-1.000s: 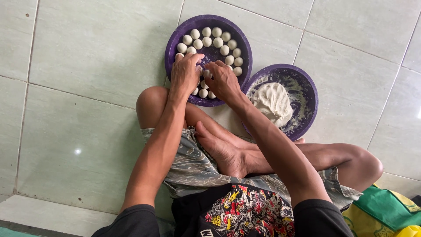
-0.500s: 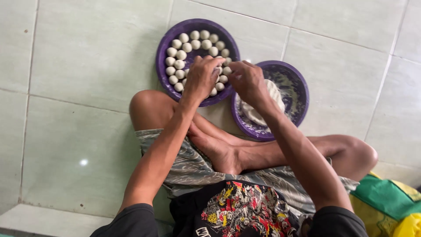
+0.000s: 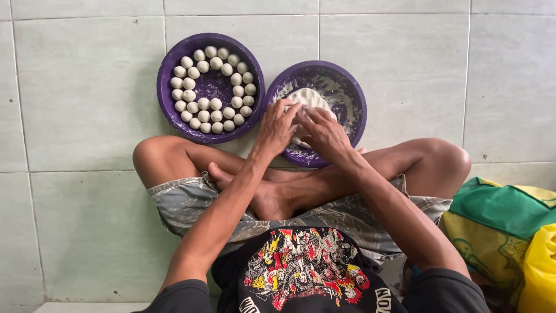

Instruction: Pinching off small pieces of dough and rolling them into uniform balls between the palms

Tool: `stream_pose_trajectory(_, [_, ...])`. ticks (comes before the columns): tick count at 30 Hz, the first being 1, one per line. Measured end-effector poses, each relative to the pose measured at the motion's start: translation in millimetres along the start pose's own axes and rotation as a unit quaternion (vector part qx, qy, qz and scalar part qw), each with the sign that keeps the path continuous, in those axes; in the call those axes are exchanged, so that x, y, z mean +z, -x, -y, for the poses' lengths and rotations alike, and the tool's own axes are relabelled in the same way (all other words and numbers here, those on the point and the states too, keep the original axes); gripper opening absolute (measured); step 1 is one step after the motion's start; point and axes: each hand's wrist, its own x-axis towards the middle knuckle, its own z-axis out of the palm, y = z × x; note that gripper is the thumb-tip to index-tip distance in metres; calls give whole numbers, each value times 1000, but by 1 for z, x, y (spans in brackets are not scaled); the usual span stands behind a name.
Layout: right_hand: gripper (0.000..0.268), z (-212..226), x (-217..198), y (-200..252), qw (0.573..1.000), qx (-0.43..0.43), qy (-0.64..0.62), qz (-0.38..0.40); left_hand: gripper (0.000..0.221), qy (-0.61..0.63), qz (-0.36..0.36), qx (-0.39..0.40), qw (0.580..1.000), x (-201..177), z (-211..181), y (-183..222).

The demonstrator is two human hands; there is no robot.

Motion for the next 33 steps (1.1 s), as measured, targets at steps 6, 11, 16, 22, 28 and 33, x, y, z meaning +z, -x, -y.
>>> stream_pose_trajectory(6, [27,-6,11,-7,997,-3,79,16,65,-29,56,-3,998,-4,-6,14])
stream_pose_trajectory(11, [8,-22,20,-5,999,-24,38,-30,64,-47,33,18,998,5,2,15])
stream_pose_trajectory(16, [12,-23,22,7,972,53,-201,-109,63,-59,26,25,998,3,-3,15])
stream_pose_trajectory(22, [34,-1,11,14,958,155,-143,-196,65,-66,23,19,997,3,-6,13])
stream_pose_trajectory(28, [63,20,22,-15,942,312,-98,-73,80,-139,-31,-26,989,-6,-16,17])
stream_pose_trajectory(33, [24,3,39,-15,971,232,-62,1,75,-151,-26,-42,987,-7,-15,17])
